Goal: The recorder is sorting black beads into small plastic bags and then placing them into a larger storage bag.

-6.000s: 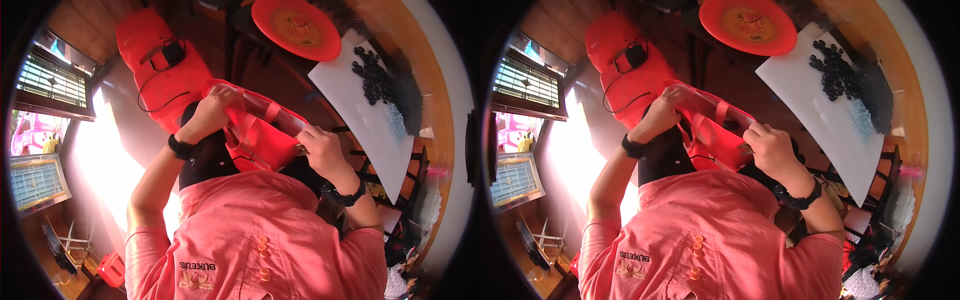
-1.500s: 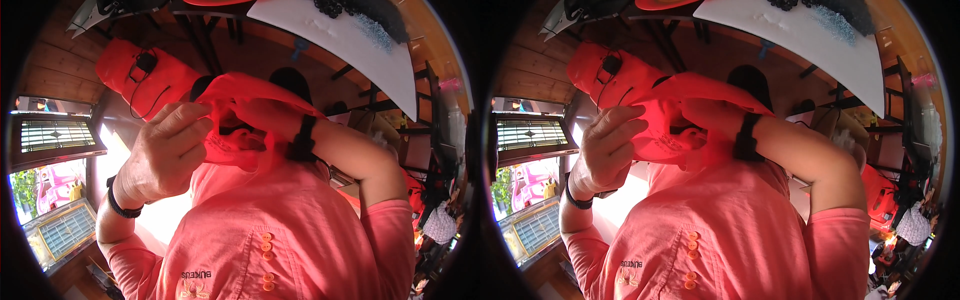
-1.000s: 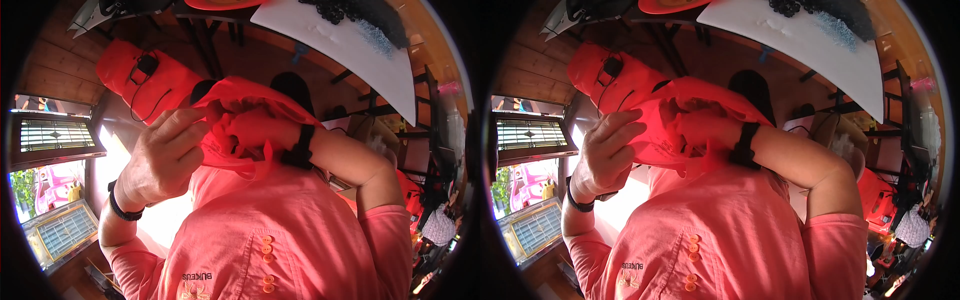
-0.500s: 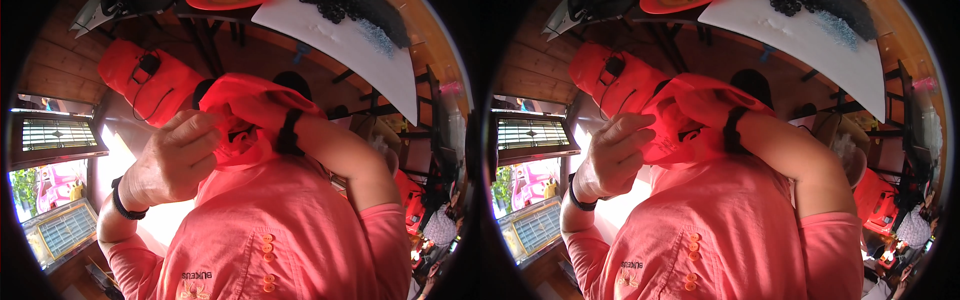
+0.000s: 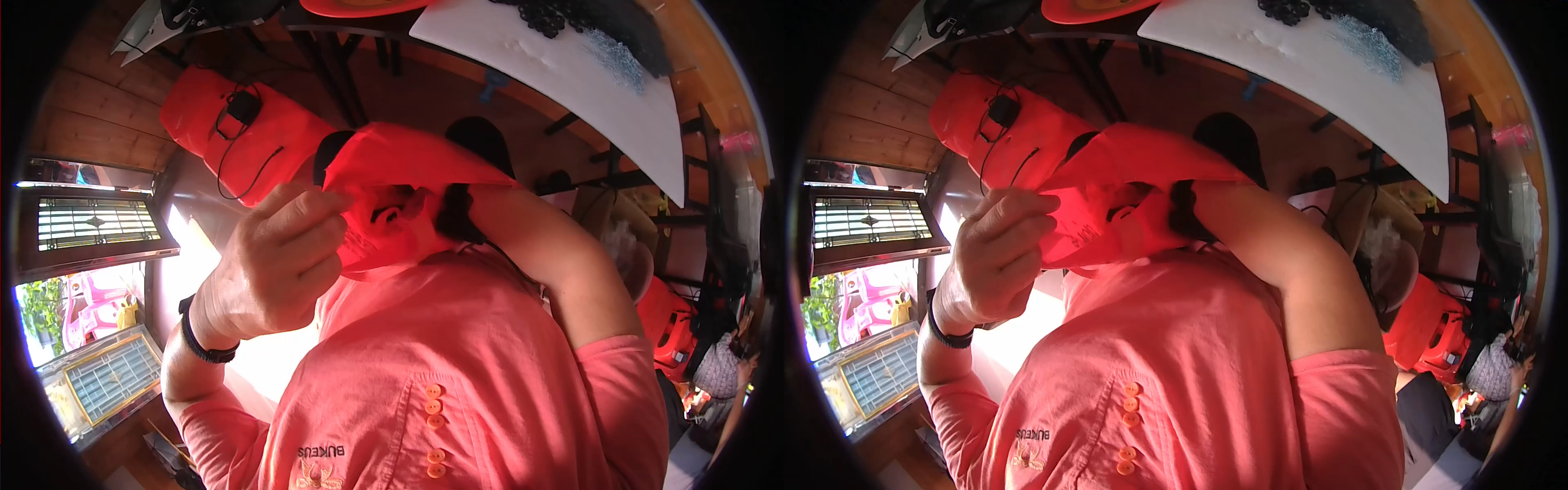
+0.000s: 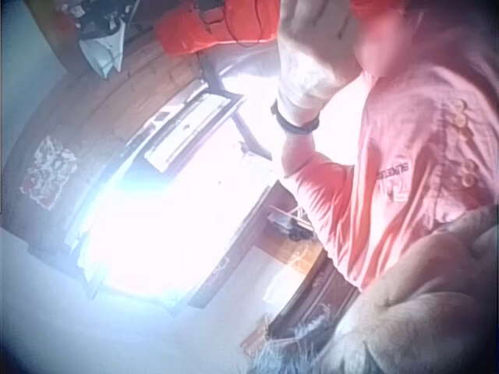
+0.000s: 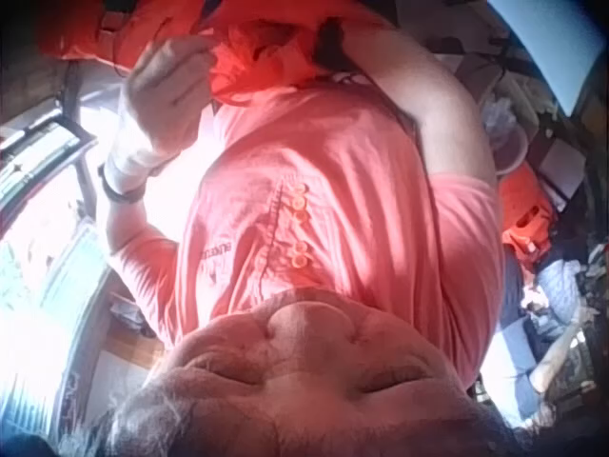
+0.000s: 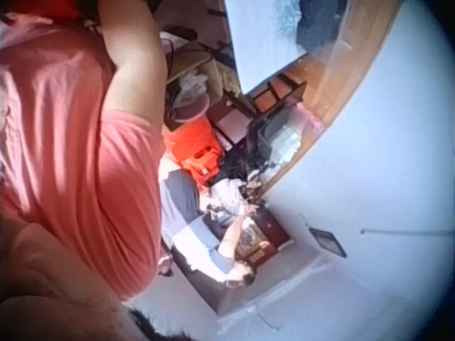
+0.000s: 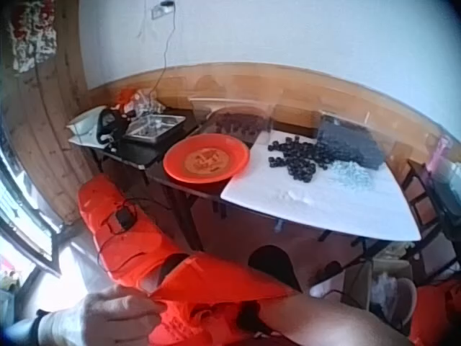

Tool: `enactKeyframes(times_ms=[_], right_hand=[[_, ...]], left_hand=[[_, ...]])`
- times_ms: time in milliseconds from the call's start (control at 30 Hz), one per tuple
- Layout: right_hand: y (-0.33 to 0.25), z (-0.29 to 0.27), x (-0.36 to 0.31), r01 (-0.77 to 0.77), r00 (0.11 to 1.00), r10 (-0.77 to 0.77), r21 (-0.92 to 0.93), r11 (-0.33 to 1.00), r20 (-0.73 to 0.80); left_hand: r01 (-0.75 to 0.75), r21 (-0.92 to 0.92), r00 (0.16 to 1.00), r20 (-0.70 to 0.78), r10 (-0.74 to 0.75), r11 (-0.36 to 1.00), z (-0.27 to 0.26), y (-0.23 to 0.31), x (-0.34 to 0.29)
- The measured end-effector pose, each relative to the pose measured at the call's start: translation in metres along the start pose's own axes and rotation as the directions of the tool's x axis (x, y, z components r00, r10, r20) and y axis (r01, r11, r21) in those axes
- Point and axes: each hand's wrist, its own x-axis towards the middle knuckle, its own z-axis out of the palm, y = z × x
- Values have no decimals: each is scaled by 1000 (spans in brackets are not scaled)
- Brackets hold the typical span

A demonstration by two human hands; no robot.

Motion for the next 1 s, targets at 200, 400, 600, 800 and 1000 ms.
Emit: enactKeyframes(times_ms=[200, 400, 600, 800, 1000], right_hand=[[12, -1, -23, 64, 997, -67, -91, 994, -23], [11, -3, -30, 136, 986, -152, -201, 970, -68], [15, -18, -40, 199, 965, -241, -311, 929, -100], [28, -39, -85, 305, 899, -401, -408, 861, -174], [30, -40, -94, 302, 857, -355, -194, 933, -374]], left_hand=[[27, 4, 999, -22, -27, 1000, 2, 4, -4], [14, -33, 1000, 6, -14, 999, 7, 6, -2], [31, -16, 999, -44, -31, 999, 11, 1, 0], [51, 92, 999, -18, -49, 994, -6, 1, 14], [-113, -283, 990, -112, 84, 952, 22, 29, 69]])
